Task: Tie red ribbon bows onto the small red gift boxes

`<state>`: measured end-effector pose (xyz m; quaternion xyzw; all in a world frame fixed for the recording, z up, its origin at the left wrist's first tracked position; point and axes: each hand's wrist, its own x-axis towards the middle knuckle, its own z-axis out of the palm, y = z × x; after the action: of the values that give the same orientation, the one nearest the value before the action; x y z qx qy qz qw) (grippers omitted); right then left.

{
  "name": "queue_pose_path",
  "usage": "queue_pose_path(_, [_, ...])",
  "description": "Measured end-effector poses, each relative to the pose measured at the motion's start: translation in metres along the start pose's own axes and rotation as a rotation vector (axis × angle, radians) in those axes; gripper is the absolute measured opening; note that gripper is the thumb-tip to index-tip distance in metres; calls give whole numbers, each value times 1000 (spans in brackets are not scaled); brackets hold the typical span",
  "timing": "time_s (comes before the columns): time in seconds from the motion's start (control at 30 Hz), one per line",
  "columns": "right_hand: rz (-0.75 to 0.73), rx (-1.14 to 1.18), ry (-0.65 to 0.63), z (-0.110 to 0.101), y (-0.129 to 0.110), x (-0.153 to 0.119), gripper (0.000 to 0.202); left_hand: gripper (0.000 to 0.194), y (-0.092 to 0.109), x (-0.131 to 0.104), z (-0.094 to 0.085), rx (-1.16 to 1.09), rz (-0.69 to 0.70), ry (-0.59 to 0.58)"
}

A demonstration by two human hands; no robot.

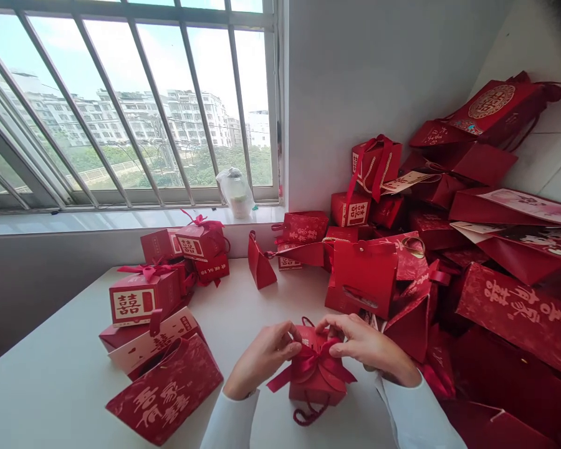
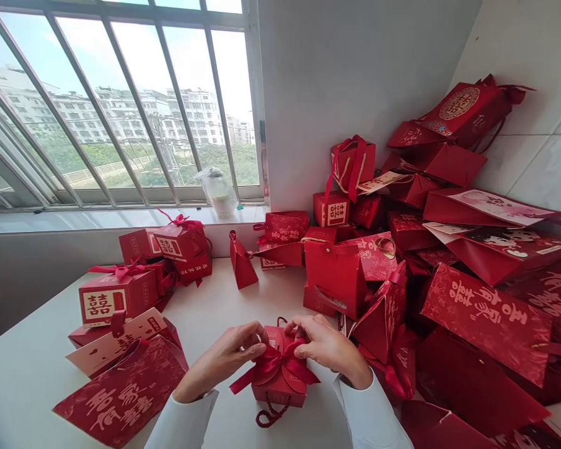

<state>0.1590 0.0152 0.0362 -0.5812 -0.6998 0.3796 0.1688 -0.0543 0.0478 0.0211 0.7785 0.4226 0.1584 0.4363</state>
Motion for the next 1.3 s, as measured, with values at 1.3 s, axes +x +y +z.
queue_pose_path(1.3, [-9,3,-41,1,7,6,35,11,7,-5,-3,13,-30,-24])
